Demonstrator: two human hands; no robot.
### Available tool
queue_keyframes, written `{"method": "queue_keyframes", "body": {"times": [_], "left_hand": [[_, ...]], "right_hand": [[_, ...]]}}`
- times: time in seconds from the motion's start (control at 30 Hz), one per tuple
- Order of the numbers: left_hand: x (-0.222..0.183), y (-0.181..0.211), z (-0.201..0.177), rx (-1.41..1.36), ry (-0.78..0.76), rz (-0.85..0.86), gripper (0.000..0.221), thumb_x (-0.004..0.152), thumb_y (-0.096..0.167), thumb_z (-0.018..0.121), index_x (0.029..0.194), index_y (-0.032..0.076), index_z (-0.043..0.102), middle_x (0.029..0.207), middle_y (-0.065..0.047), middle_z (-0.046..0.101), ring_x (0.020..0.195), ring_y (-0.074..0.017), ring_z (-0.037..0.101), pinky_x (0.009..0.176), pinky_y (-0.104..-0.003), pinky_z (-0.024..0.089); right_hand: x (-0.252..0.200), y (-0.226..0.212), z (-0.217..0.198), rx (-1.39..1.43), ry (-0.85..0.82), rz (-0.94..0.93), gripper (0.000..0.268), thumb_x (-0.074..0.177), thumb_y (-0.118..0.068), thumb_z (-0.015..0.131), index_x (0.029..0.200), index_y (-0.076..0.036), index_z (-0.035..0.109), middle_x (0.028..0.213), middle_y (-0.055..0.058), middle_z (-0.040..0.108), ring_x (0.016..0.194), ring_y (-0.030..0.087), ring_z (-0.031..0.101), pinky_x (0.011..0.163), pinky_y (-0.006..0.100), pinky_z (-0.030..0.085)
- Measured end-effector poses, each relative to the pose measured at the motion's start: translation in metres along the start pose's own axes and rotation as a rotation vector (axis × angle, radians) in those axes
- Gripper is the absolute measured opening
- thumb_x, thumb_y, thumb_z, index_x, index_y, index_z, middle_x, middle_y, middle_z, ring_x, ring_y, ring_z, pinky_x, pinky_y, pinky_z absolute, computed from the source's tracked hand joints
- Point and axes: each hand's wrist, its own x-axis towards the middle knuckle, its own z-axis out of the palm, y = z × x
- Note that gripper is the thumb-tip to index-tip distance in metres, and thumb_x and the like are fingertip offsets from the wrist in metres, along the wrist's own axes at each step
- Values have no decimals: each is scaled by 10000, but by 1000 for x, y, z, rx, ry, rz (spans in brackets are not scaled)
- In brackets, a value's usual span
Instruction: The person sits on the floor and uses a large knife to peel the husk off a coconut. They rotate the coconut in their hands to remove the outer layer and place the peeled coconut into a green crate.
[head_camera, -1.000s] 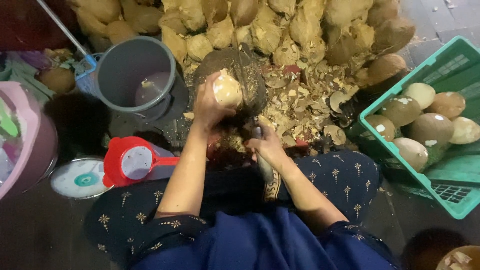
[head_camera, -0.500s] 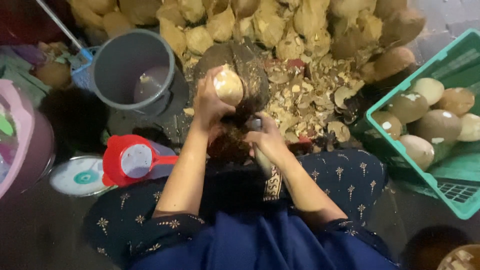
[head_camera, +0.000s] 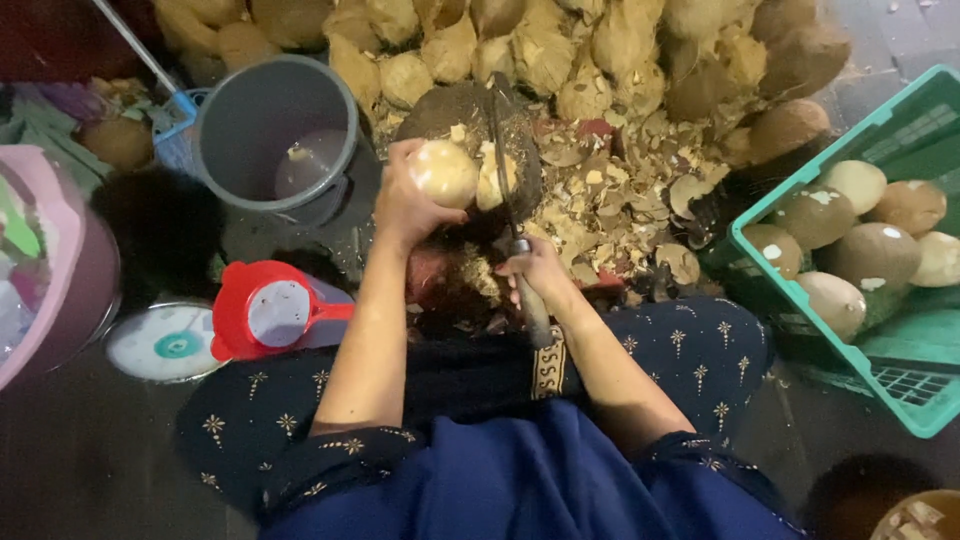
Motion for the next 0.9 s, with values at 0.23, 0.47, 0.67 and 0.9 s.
{"method": "queue_keyframes", "body": {"times": [0.23,0.47,0.67,0.9], "left_hand": [[-17,17,-22,-41,25,-197,1062,482,427,1006,1255,192,316,1287,-206,609,1233,-428,604,1127,-478,423],[-5,-23,15,-635,134,116,1326,418,192,1096,1489,216,315,1285,-275,578,1258,-445,573,1122,-472,417],[-2,-15,15,-106,90,124,1266,351,377,1075,1458,406,462,1240,-138,535,1211,-350,624,1074,-399,464],[-28,17,14,-49,114,12,1068,515,199,1047,1389,365,456,1280,-213,487,1194,-442,620,1058,-564,432]], "right_hand": [[-28,-15,22,-201,17,-51,430,669,43,675,1092,28,596,488,148,515,339,261,590,310,370,499],[3,-4,-8,-107,17,-42,473,696,51,661,1159,59,568,507,184,559,349,283,605,299,389,515],[-22,-23,-7,-125,58,-110,515,770,69,612,1258,98,450,555,213,586,379,298,633,335,406,547],[-22,-16,9,-132,-116,-96,507,710,52,647,1205,73,544,525,184,570,373,296,640,343,412,545]]}}
